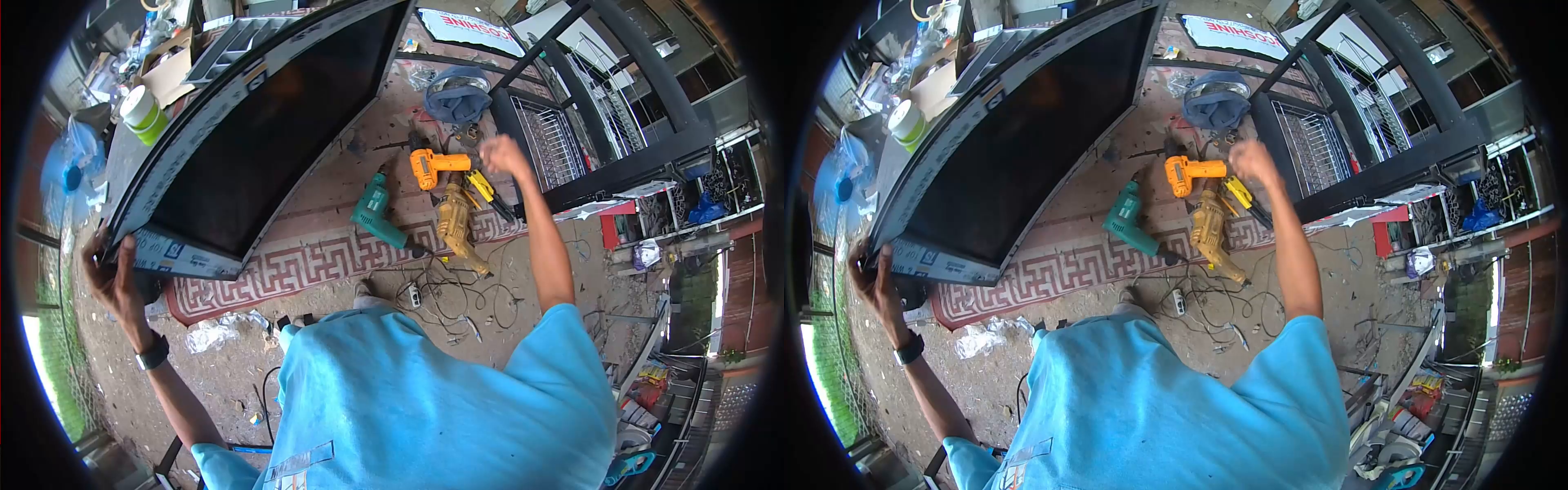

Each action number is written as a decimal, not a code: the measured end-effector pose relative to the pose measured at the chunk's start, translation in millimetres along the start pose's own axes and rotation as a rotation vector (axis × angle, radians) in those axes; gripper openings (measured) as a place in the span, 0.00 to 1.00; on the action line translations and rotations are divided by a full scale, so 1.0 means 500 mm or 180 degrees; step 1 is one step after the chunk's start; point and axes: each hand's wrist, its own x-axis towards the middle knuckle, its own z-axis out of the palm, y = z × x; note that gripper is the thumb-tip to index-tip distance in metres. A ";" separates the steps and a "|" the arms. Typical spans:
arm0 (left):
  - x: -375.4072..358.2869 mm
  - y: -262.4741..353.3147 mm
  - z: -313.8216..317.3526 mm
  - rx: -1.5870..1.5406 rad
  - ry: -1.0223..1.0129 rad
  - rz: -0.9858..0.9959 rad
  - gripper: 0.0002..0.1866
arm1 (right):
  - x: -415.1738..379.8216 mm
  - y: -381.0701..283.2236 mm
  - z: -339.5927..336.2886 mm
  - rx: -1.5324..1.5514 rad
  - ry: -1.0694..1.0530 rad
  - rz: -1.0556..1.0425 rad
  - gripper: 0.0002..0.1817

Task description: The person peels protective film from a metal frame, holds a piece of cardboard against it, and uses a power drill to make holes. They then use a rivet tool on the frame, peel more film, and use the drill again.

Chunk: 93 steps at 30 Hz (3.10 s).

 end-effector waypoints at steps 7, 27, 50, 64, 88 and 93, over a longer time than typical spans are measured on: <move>0.012 -0.036 -0.056 -0.0610 0.0356 -0.0834 0.18 | -0.012 0.406 0.161 -0.1065 0.0954 0.0131 0.26; 0.010 0.103 0.029 -0.0193 -0.0267 -0.0357 0.12 | -0.009 0.184 -0.084 0.1117 -0.0181 0.0663 0.09; 0.050 0.049 0.017 -0.1537 -0.1287 0.0094 0.18 | -0.405 -1.046 0.147 -0.0946 -0.1288 -0.1771 0.22; 0.052 0.022 0.040 -0.1799 -0.1089 0.0384 0.16 | -0.419 -1.085 0.170 -0.1184 -0.1266 -0.1402 0.23; 0.052 0.022 0.046 -0.1905 -0.0946 0.0602 0.16 | -0.441 -1.116 0.171 -0.1008 -0.1420 -0.0920 0.23; 0.049 0.020 0.049 -0.1852 -0.0887 0.0693 0.16 | -0.444 -1.114 0.170 -0.1068 -0.1348 -0.0871 0.24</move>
